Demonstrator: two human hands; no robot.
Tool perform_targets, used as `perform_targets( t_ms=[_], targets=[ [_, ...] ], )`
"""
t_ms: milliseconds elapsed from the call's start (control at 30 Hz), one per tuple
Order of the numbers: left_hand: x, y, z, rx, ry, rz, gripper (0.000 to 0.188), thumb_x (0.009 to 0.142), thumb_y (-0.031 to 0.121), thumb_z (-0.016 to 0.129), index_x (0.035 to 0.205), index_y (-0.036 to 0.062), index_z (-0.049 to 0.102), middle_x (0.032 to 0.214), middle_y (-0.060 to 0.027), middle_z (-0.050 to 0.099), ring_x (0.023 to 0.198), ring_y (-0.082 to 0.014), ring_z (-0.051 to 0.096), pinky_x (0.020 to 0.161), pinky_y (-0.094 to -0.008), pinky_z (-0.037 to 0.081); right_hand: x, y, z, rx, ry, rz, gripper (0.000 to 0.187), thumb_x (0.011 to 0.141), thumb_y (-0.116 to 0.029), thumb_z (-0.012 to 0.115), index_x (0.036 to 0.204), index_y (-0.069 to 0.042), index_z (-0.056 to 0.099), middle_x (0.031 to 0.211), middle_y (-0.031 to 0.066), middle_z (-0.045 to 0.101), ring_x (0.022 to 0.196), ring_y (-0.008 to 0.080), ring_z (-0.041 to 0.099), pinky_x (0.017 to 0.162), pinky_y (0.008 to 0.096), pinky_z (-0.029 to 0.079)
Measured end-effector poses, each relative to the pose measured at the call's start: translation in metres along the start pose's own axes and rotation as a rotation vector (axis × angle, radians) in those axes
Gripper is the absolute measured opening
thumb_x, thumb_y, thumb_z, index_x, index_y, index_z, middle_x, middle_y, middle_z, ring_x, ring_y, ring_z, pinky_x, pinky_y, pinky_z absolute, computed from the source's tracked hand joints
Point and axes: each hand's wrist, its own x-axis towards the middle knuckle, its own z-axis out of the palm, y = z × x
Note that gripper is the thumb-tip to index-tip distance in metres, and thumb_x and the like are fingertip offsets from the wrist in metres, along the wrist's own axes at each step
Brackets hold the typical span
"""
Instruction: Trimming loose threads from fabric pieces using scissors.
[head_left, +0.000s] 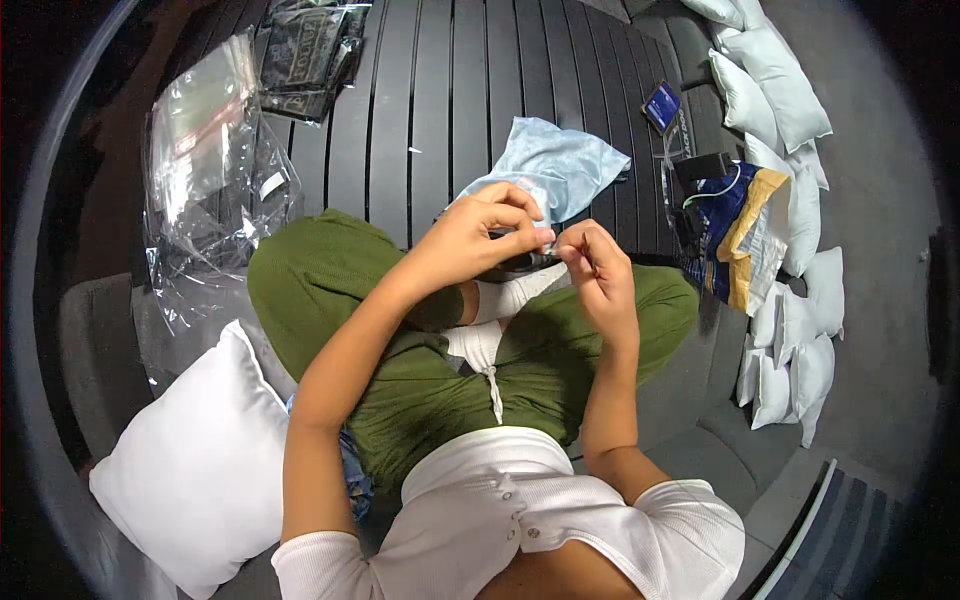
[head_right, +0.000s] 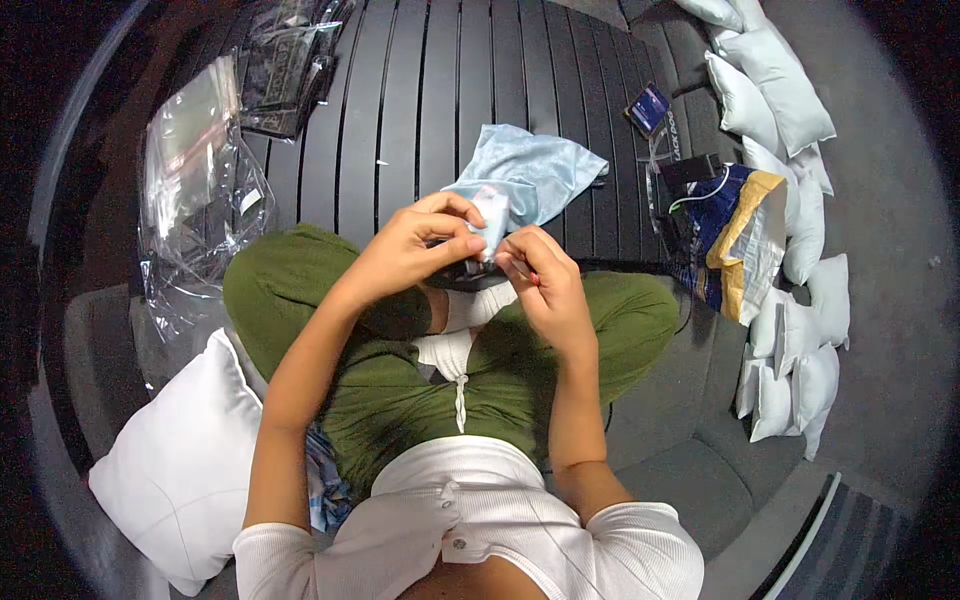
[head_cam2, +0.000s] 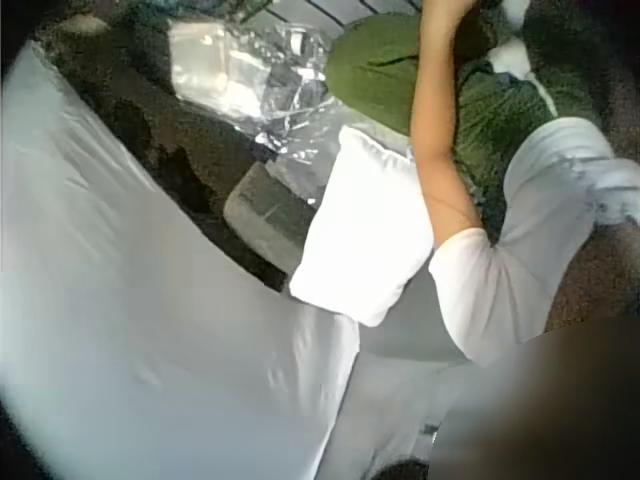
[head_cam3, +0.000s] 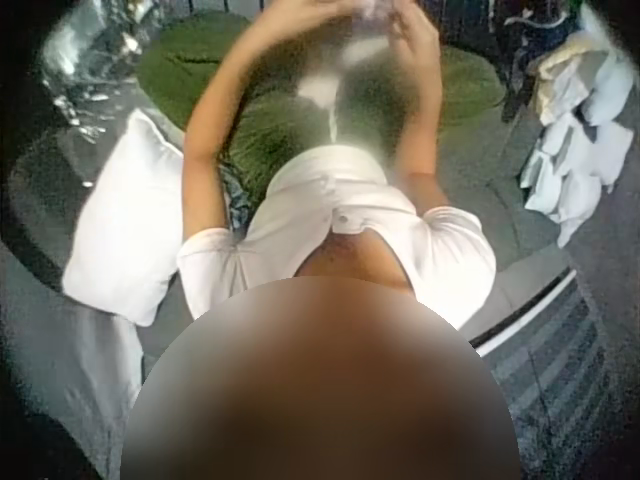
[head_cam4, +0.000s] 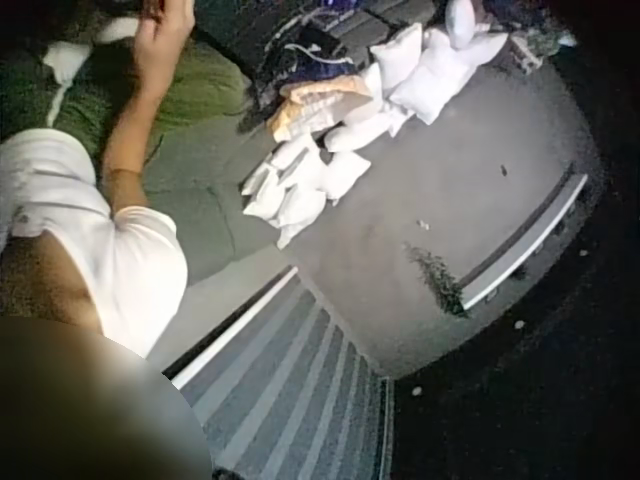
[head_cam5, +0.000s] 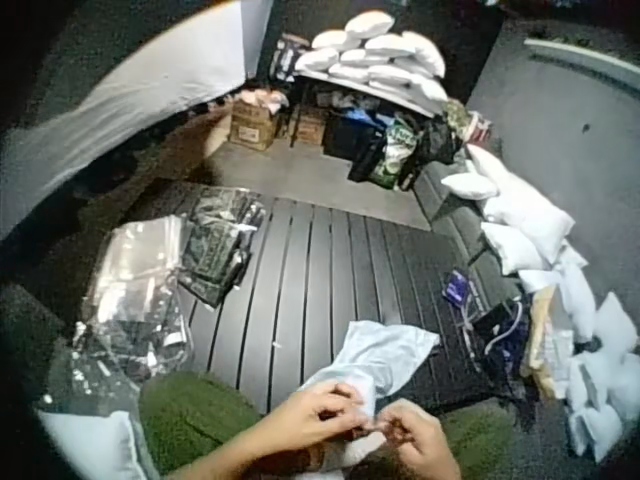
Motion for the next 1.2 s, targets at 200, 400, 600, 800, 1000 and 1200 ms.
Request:
perform_targets(
  t_ms=[200,400,600,800,1000,1200],
  targets=[
    [-0.003,-0.005,0.006,-0.413,-0.213,-0.205,0.017,0.075,0.008,0.066,0.084,0.0030,0.053,0.081,-0.0007,0.055,0.074,-0.0061,0.050,0.069,-0.0210,0.042,0.002,-0.004,-0.006,0.024,-0.054,-0.113,0.004,0.076,0.000,0.053,0.077,0.002,0.050,0.075,0.0072,0.049,0.066,0.0163,0.046,0.059,0.0241,0.037],
    [0.000,0.001,0.003,-0.308,-0.240,-0.221,0.017,0.075,0.011,0.067,0.087,0.0022,0.058,0.080,0.0013,0.056,0.075,-0.0055,0.050,0.068,-0.0205,0.041,0.000,-0.003,-0.008,-0.016,-0.001,-0.086,0.008,0.078,-0.005,0.055,0.074,0.001,0.051,0.074,0.0063,0.049,0.067,0.0153,0.045,0.059,0.0234,0.036],
    [0.000,0.000,0.006,-0.271,-0.174,-0.246,0.013,0.077,0.012,0.064,0.082,-0.0001,0.062,0.076,0.0010,0.058,0.072,-0.0047,0.050,0.065,-0.0204,0.041,-0.001,0.006,-0.005,0.012,0.027,-0.019,0.006,0.072,0.002,0.057,0.077,0.001,0.053,0.073,0.0067,0.049,0.062,0.0139,0.045,0.056,0.0229,0.036],
    [0.000,-0.002,0.007,-0.311,-0.146,-0.313,0.014,0.079,0.013,0.062,0.082,-0.0009,0.062,0.073,0.0012,0.058,0.066,-0.0044,0.051,0.060,-0.0195,0.041,-0.003,0.015,-0.003,0.151,0.058,0.149,0.007,0.078,-0.005,0.056,0.077,0.001,0.051,0.070,0.0016,0.044,0.061,0.0075,0.039,0.054,0.0209,0.033],
    [-0.001,0.002,0.001,-0.121,-0.173,-0.287,0.016,0.081,0.016,0.060,0.082,-0.0001,0.061,0.067,0.0013,0.057,0.061,-0.0039,0.051,0.054,-0.0189,0.041,-0.014,0.034,-0.027,0.221,-0.202,0.397,0.024,0.087,-0.026,0.051,0.078,-0.006,0.042,0.069,-0.0042,0.037,0.060,0.0034,0.031,0.052,0.0176,0.027],
    [-0.003,-0.009,-0.013,0.584,-0.038,-0.243,0.021,0.078,0.023,0.057,0.089,0.0059,0.062,0.070,-0.0100,0.061,0.064,-0.0243,0.058,0.058,-0.0324,0.045,-0.053,0.054,0.013,0.118,-0.288,0.479,0.022,0.080,-0.016,0.061,0.077,-0.005,0.042,0.065,-0.0040,0.036,0.058,0.0047,0.033,0.049,0.0209,0.031]
  ],
)
